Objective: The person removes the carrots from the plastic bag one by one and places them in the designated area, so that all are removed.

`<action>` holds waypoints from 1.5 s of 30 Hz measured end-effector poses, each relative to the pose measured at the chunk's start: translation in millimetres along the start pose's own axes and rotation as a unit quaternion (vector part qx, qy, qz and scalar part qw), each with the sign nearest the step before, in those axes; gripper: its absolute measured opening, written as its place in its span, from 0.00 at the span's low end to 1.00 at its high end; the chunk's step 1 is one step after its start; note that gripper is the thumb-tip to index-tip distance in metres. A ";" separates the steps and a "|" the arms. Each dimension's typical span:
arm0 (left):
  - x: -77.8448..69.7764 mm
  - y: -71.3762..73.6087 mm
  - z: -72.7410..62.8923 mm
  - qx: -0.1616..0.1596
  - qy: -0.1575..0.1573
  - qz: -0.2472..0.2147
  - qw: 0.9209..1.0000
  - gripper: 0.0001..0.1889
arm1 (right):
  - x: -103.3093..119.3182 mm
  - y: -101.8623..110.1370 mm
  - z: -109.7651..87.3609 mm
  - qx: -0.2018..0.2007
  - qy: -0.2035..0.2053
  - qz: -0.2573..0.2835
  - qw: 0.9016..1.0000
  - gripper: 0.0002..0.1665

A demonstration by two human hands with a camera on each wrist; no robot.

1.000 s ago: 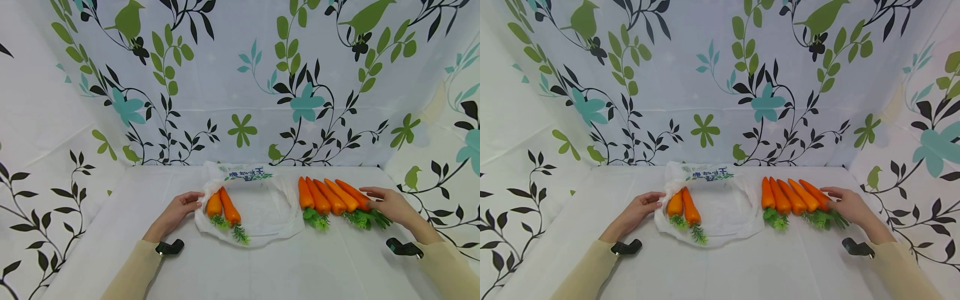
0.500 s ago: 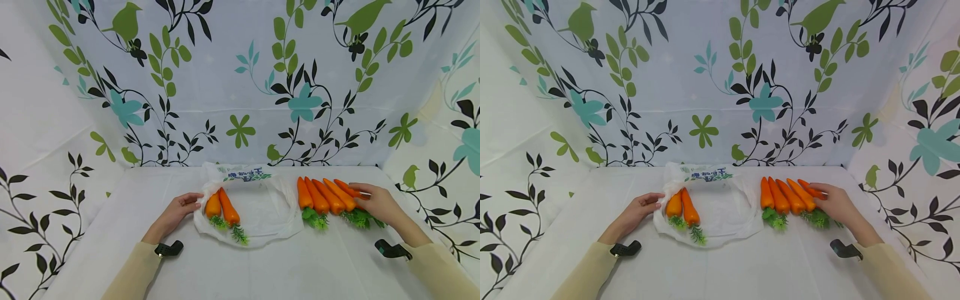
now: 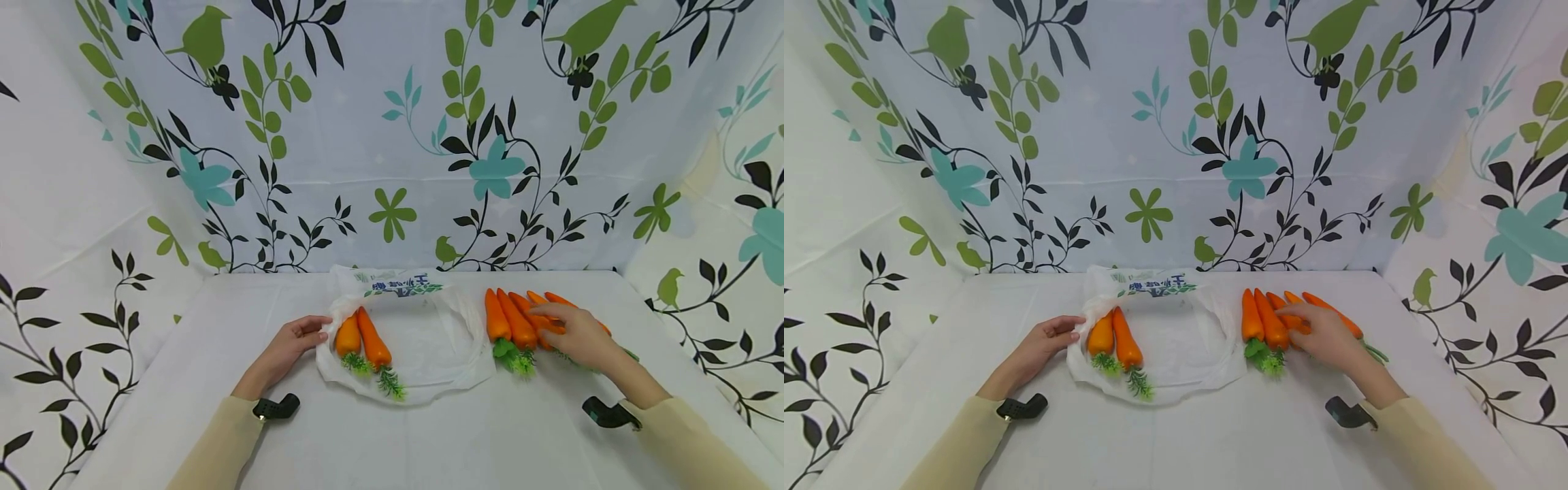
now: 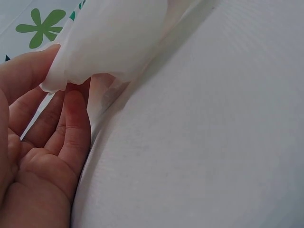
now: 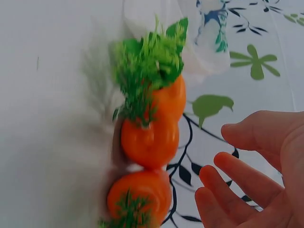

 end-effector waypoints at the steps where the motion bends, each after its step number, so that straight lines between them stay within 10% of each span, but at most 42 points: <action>1: 0.1 0.1 0.2 0.000 0.000 0.000 1.000 0.26 | 2.8 -2.9 1.3 0.001 0.005 -0.002 1.000 0.22; 20: 0.2 0.6 -0.7 -0.006 0.004 0.007 1.000 0.26 | 53.6 -53.7 28.2 -0.006 0.094 0.039 0.995 0.21; 45: -0.5 0.0 -0.6 -0.002 0.001 0.009 1.000 0.26 | 93.2 -108.6 63.3 0.085 0.097 0.118 0.985 0.21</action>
Point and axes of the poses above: each hand's wrist, its own z-axis towards the middle knuckle, its own y-axis out of the back of the hand, x = y × z, the point moved 5 cm from there along z, towards the middle knuckle, and after that the axes turned 1 degree about x, right-handed, at the moved point
